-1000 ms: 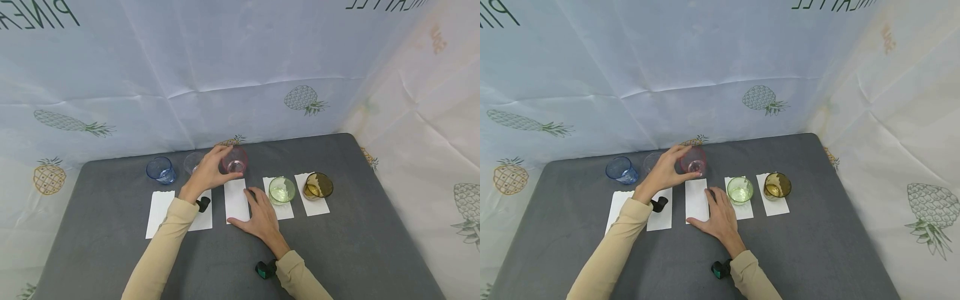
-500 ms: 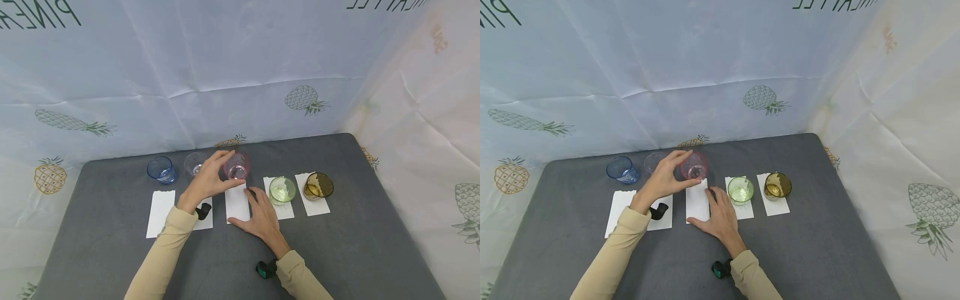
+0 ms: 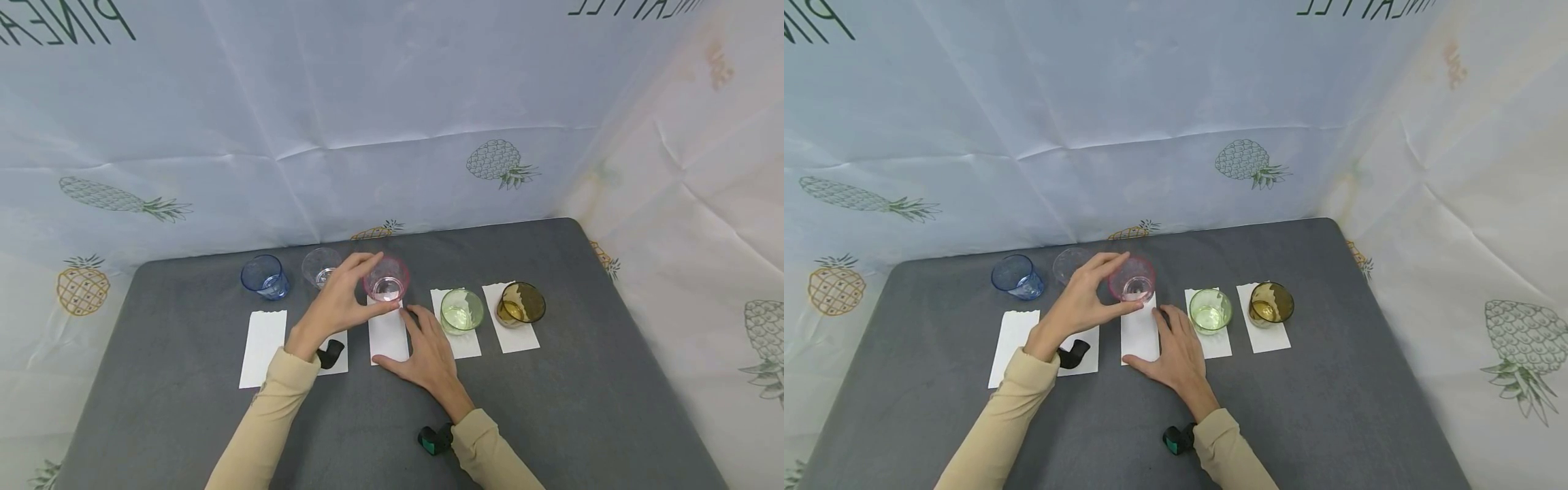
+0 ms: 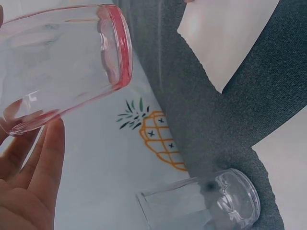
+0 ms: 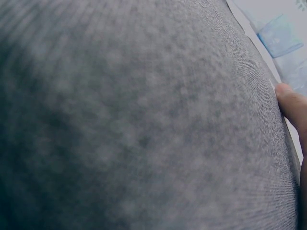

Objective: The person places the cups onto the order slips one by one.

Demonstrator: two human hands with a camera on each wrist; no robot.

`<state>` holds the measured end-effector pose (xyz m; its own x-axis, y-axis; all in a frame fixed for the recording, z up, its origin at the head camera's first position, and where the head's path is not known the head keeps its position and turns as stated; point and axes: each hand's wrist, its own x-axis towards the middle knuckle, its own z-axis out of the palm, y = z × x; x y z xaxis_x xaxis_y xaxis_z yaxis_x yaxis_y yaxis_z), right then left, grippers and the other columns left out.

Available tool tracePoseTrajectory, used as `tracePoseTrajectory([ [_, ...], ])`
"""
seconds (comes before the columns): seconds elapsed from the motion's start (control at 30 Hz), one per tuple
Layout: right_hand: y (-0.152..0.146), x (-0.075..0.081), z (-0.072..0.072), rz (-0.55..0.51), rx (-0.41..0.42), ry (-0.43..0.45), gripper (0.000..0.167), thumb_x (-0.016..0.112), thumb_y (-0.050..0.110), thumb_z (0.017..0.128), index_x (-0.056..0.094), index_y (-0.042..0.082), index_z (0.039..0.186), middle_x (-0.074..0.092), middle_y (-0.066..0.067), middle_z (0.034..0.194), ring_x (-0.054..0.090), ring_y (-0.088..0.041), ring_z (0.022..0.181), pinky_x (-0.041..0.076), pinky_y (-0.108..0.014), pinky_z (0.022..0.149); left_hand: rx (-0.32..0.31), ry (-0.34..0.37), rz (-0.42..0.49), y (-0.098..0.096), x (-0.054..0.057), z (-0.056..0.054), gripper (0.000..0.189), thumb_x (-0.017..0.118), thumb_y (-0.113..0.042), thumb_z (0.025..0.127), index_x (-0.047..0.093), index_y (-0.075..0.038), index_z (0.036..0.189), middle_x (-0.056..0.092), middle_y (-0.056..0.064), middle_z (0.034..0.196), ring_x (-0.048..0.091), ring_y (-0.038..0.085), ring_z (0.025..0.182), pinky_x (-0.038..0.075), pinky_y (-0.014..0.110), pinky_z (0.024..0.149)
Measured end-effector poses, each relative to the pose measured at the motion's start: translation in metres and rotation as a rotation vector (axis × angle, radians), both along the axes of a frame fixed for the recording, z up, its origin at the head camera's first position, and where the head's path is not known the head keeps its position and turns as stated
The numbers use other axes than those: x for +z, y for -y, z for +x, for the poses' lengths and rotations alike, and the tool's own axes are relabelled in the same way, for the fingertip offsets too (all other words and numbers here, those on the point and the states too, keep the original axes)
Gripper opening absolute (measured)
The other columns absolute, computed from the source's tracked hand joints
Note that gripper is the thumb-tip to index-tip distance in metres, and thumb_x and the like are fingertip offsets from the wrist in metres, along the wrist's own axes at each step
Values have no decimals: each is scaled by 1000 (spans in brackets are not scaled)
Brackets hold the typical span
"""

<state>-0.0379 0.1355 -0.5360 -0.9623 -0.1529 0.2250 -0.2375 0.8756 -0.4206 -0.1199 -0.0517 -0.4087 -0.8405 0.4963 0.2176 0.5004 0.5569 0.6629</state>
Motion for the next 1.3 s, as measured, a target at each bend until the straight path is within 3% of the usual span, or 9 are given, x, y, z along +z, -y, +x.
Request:
tracePoseTrajectory([
  [0.3, 0, 0, 1, 8, 6, -69, 100, 82, 72, 67, 60, 10, 142, 56, -11, 138, 55, -28, 130, 50, -44, 109, -8, 4, 0, 3, -6, 10, 89, 88, -41, 79, 51, -3, 150, 58, 15, 142, 61, 33, 127, 52, 53, 106],
  [0.53, 0, 2, 1, 10, 6, -31, 99, 80, 73, 69, 59, 11, 143, 55, -10, 140, 53, -28, 132, 49, -44, 111, -11, 27, 15, 6, -13, 17, 88, 87, -40, 80, 50, -3, 150, 58, 15, 142, 61, 31, 128, 54, 51, 104],
  [0.73, 0, 0, 0, 4, 12, -58, 100, 81, 72, 68, 59, 8, 142, 55, -10, 139, 54, -28, 132, 49, -44, 111, -9, 47, 19, 7, -19, 23, 88, 88, -40, 79, 51, -4, 150, 58, 15, 141, 60, 33, 129, 53, 52, 105],
  [1.03, 0, -1, -1, -12, 13, -91, 96, 82, 72, 67, 61, 12, 138, 57, -9, 137, 55, -28, 130, 49, -45, 111, -12, 55, 25, 5, -31, 28, 86, 89, -38, 79, 53, -2, 148, 60, 15, 139, 62, 29, 127, 54, 49, 105],
  [1.3, 0, -1, -1, -13, 13, -67, 98, 81, 73, 68, 59, 13, 142, 56, -9, 138, 55, -27, 131, 49, -44, 111, -2, 45, 13, 6, -39, 31, 86, 89, -38, 78, 54, -1, 147, 61, 15, 137, 63, 29, 126, 55, 47, 105],
])
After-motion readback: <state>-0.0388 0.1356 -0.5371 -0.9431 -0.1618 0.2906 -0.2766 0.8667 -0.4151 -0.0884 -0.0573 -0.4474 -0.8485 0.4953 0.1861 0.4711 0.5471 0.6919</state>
